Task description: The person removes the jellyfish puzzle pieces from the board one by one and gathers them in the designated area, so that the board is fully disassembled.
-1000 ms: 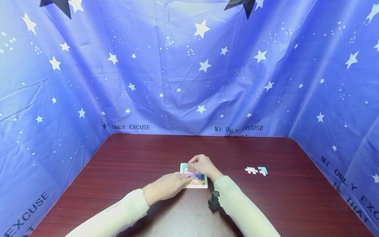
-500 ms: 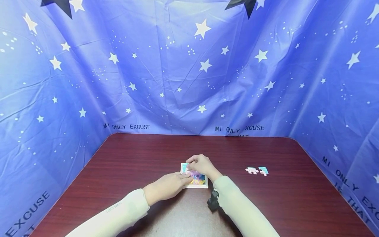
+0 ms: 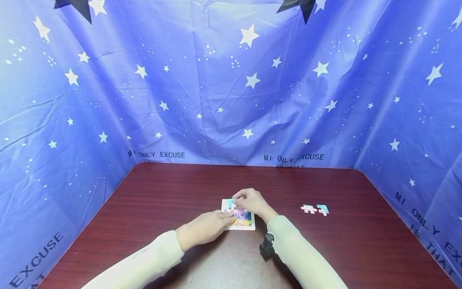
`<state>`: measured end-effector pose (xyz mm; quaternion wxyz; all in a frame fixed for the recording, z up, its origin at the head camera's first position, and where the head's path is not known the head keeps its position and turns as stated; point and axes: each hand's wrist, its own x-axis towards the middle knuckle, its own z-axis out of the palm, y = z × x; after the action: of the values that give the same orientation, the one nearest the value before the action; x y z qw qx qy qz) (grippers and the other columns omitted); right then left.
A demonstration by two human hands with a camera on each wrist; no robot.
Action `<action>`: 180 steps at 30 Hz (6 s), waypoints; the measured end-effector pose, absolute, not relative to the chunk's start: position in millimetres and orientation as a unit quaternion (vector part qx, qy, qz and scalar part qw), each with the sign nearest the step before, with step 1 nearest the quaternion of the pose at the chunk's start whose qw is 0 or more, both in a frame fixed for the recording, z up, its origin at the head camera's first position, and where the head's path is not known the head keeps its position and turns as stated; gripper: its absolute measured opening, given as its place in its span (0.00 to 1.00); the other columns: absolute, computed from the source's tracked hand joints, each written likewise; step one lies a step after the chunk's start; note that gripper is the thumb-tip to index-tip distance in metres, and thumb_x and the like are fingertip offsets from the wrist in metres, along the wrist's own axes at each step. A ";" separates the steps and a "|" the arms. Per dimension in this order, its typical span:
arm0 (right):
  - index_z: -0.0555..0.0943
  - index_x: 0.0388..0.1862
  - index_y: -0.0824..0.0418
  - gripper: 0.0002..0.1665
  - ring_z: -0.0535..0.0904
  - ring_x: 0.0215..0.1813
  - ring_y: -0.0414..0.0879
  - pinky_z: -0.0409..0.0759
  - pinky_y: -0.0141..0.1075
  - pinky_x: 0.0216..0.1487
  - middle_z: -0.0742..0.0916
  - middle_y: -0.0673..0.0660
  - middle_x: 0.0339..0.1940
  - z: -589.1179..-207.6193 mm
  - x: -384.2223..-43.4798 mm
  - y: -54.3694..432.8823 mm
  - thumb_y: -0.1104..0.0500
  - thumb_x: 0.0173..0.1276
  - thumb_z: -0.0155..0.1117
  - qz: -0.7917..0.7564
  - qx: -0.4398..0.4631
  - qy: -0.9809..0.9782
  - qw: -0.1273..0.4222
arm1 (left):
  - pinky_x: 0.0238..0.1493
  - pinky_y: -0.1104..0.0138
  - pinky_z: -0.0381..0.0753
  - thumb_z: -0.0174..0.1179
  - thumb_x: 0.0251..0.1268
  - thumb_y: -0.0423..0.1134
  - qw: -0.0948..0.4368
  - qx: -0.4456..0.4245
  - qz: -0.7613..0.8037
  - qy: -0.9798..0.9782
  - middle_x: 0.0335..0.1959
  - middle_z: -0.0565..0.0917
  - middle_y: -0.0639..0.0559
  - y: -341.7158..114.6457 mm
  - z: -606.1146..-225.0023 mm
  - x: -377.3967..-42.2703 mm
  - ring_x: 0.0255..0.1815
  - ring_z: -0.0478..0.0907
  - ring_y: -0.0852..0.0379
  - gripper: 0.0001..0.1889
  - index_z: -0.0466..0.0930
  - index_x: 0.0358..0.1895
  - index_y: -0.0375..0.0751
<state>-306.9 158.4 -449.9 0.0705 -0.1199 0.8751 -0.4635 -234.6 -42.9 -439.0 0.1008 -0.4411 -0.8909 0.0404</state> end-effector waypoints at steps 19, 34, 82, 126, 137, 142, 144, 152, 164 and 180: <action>0.84 0.48 0.66 0.12 0.79 0.33 0.48 0.80 0.41 0.32 0.86 0.54 0.31 -441.3 -298.5 233.8 0.60 0.71 0.65 -0.453 -0.108 0.882 0.078 | 0.64 0.68 0.72 0.55 0.77 0.42 0.091 -0.439 0.043 -0.893 0.64 0.79 0.51 -42.9 -439.6 -232.9 0.63 0.76 0.56 0.19 0.78 0.66 0.45; 0.81 0.51 0.71 0.15 0.83 0.37 0.49 0.84 0.41 0.35 0.87 0.57 0.35 -436.5 -285.7 303.2 0.61 0.73 0.64 -0.457 -0.097 0.880 0.085 | 0.66 0.69 0.70 0.53 0.78 0.42 0.080 -0.429 0.054 -0.898 0.66 0.77 0.52 -41.7 -441.9 -234.4 0.65 0.75 0.57 0.20 0.76 0.69 0.46; 0.84 0.44 0.68 0.11 0.80 0.30 0.46 0.81 0.37 0.28 0.84 0.52 0.27 -448.3 -281.8 341.5 0.62 0.66 0.68 -0.368 -0.050 0.928 0.038 | 0.65 0.68 0.72 0.53 0.78 0.42 0.089 -0.431 0.052 -0.896 0.64 0.79 0.52 -40.9 -441.8 -234.3 0.63 0.77 0.56 0.19 0.77 0.67 0.46; 0.88 0.46 0.58 0.14 0.77 0.37 0.40 0.76 0.37 0.40 0.88 0.49 0.41 -439.5 -278.4 241.2 0.54 0.63 0.74 -0.308 -0.228 0.924 -0.001 | 0.52 0.66 0.81 0.50 0.80 0.43 0.076 -0.434 0.042 -0.897 0.67 0.77 0.51 -38.8 -439.1 -234.7 0.61 0.76 0.54 0.18 0.78 0.66 0.52; 0.87 0.50 0.64 0.18 0.77 0.33 0.35 0.78 0.32 0.36 0.84 0.54 0.43 -448.0 -276.4 215.0 0.58 0.62 0.75 -0.318 -0.302 0.899 0.002 | 0.52 0.67 0.81 0.50 0.79 0.43 0.071 -0.432 0.060 -0.897 0.67 0.76 0.52 -37.2 -442.3 -236.8 0.60 0.75 0.55 0.19 0.77 0.67 0.53; 0.86 0.51 0.67 0.22 0.75 0.32 0.34 0.78 0.32 0.37 0.81 0.54 0.41 -449.6 -276.5 209.1 0.56 0.61 0.76 -0.297 -0.317 0.901 0.009 | 0.49 0.66 0.82 0.52 0.78 0.42 0.074 -0.438 0.062 -0.894 0.67 0.76 0.52 -37.9 -444.2 -236.7 0.58 0.76 0.55 0.19 0.77 0.67 0.53; 0.86 0.51 0.67 0.23 0.74 0.32 0.34 0.77 0.32 0.37 0.80 0.53 0.40 -449.2 -276.9 207.7 0.56 0.60 0.76 -0.289 -0.318 0.903 0.014 | 0.48 0.66 0.83 0.53 0.78 0.42 0.074 -0.440 0.061 -0.893 0.67 0.77 0.52 -38.2 -444.0 -236.6 0.57 0.76 0.55 0.19 0.77 0.67 0.53; 0.86 0.51 0.64 0.22 0.74 0.32 0.36 0.76 0.32 0.36 0.79 0.52 0.39 -446.7 -278.5 206.8 0.57 0.59 0.77 -0.271 -0.325 0.906 0.026 | 0.47 0.67 0.83 0.53 0.78 0.42 0.069 -0.436 0.063 -0.895 0.67 0.77 0.53 -37.4 -441.2 -236.4 0.58 0.76 0.55 0.19 0.77 0.67 0.54; 0.84 0.47 0.66 0.20 0.74 0.35 0.42 0.75 0.33 0.37 0.80 0.55 0.42 -441.5 -280.1 199.5 0.62 0.55 0.76 -0.299 -0.292 0.906 0.064 | 0.43 0.68 0.83 0.56 0.75 0.40 0.082 -0.441 0.075 -0.891 0.65 0.77 0.53 -36.1 -434.5 -235.5 0.54 0.76 0.55 0.18 0.79 0.65 0.54; 0.82 0.45 0.66 0.19 0.72 0.37 0.43 0.73 0.35 0.39 0.79 0.54 0.37 -442.5 -285.2 195.9 0.61 0.56 0.75 -0.304 -0.262 0.912 0.080 | 0.46 0.68 0.82 0.54 0.77 0.41 0.069 -0.440 0.066 -0.893 0.66 0.77 0.52 -35.3 -432.8 -237.5 0.54 0.77 0.55 0.17 0.79 0.65 0.53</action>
<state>-285.2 195.9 -442.5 0.0796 -0.2622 0.9123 -0.3045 -237.5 -35.3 -432.8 0.0690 -0.4398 -0.8930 0.0659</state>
